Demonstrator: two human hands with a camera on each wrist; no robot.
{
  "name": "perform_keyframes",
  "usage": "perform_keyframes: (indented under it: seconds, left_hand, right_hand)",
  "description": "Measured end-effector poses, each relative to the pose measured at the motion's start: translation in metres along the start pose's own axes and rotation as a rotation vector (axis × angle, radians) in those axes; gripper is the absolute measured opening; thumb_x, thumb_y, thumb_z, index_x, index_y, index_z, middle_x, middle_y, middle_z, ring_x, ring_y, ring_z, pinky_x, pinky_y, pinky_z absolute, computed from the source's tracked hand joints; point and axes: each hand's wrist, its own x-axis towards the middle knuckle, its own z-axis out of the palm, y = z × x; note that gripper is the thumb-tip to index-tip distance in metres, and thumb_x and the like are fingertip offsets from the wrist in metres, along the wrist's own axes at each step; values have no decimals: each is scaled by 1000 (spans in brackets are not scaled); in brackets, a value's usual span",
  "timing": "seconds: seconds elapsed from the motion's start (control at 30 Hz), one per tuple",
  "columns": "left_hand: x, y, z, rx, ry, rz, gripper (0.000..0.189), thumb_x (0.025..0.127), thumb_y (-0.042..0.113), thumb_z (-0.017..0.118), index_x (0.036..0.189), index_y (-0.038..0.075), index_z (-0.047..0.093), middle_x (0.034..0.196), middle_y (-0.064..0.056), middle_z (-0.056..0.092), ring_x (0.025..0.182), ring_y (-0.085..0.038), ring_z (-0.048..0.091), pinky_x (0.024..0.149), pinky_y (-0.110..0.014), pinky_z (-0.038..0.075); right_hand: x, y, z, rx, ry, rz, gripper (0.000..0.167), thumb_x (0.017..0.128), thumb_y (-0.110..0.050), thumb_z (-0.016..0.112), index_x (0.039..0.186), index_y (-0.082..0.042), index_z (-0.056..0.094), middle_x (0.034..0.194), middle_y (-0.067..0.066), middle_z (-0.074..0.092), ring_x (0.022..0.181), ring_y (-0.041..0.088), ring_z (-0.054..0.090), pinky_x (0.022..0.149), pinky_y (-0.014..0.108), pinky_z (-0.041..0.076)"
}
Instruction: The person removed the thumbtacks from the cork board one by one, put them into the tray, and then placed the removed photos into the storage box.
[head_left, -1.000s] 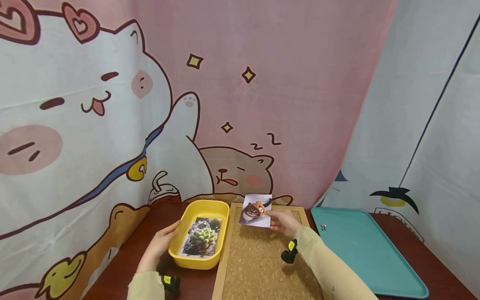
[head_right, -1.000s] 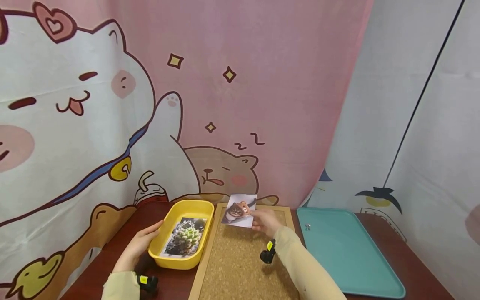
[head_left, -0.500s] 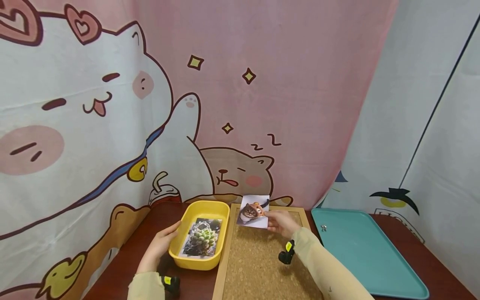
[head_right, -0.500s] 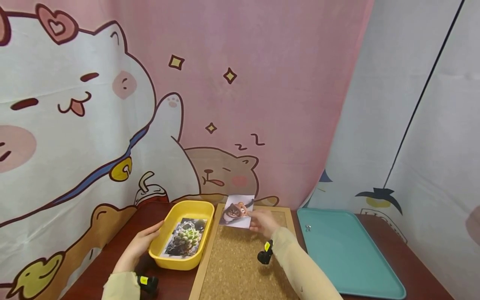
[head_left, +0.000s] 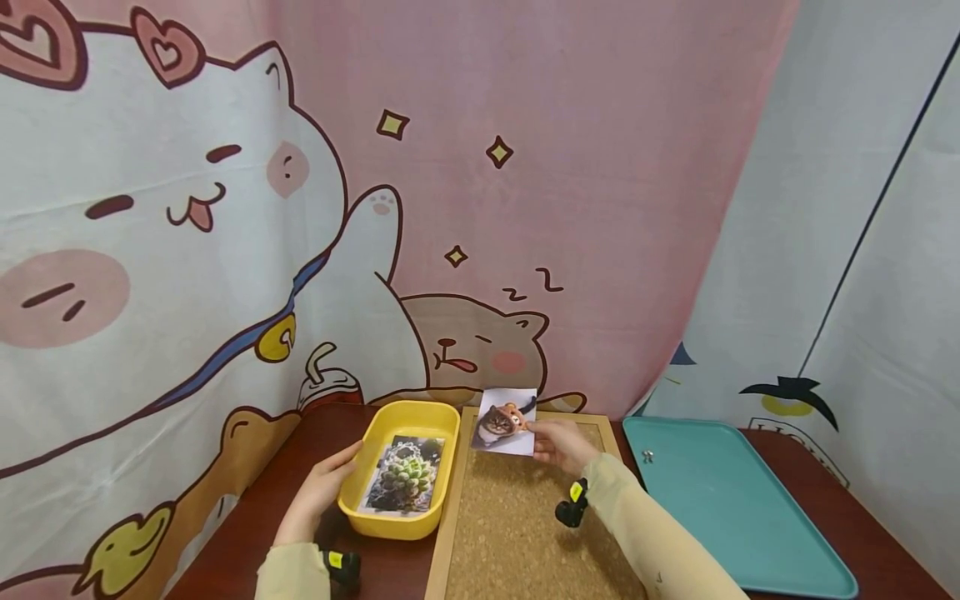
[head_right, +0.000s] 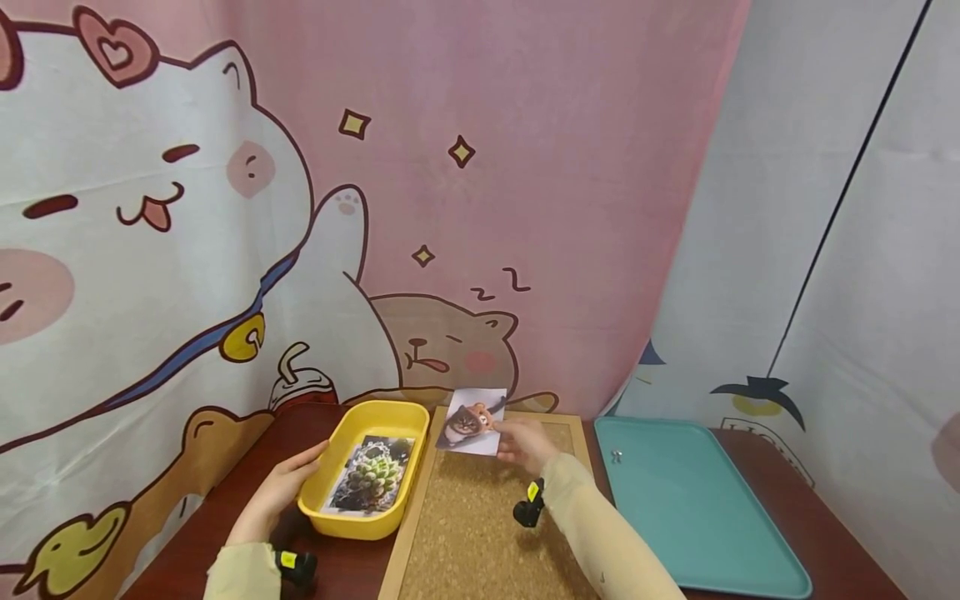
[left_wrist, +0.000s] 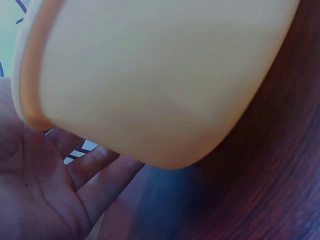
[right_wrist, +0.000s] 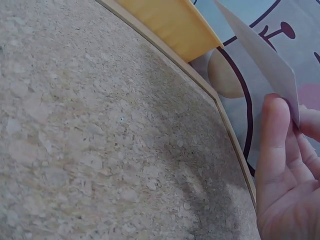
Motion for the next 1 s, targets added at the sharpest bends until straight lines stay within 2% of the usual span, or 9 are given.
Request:
perform_keyframes:
  seconds: [0.33,0.5,0.8,1.0]
  left_hand:
    - [0,-1,0,-12,8,-1,45,102,21,49,144,6,46,146,-26,39,128,-39,43,101,-51,41]
    - [0,-2,-1,-10,5,-6,45,101,20,48,144,7,46,147,-26,38,131,-41,40,103,-54,37]
    - [0,-1,0,-11,8,-4,45,101,20,48,144,6,46,147,-27,37,130,-41,40,103,-54,37]
    - [0,-1,1,-6,12,-2,45,102,21,48,144,6,46,147,-26,38,129,-40,42,102,-53,39]
  right_hand:
    - [1,0,5,1,-33,-25,19,95,-9,59,103,7,61,71,5,64,57,11,60,55,23,54]
    - [-2,-3,7,8,-37,-31,17,95,-9,58,102,7,61,71,5,63,56,10,59,55,22,53]
    - [3,-5,11,9,-53,-14,25,95,-11,60,108,10,59,75,6,64,58,10,61,55,22,53]
    - [3,-10,15,23,-47,-3,21,94,-11,61,106,7,58,73,5,62,56,10,59,52,21,52]
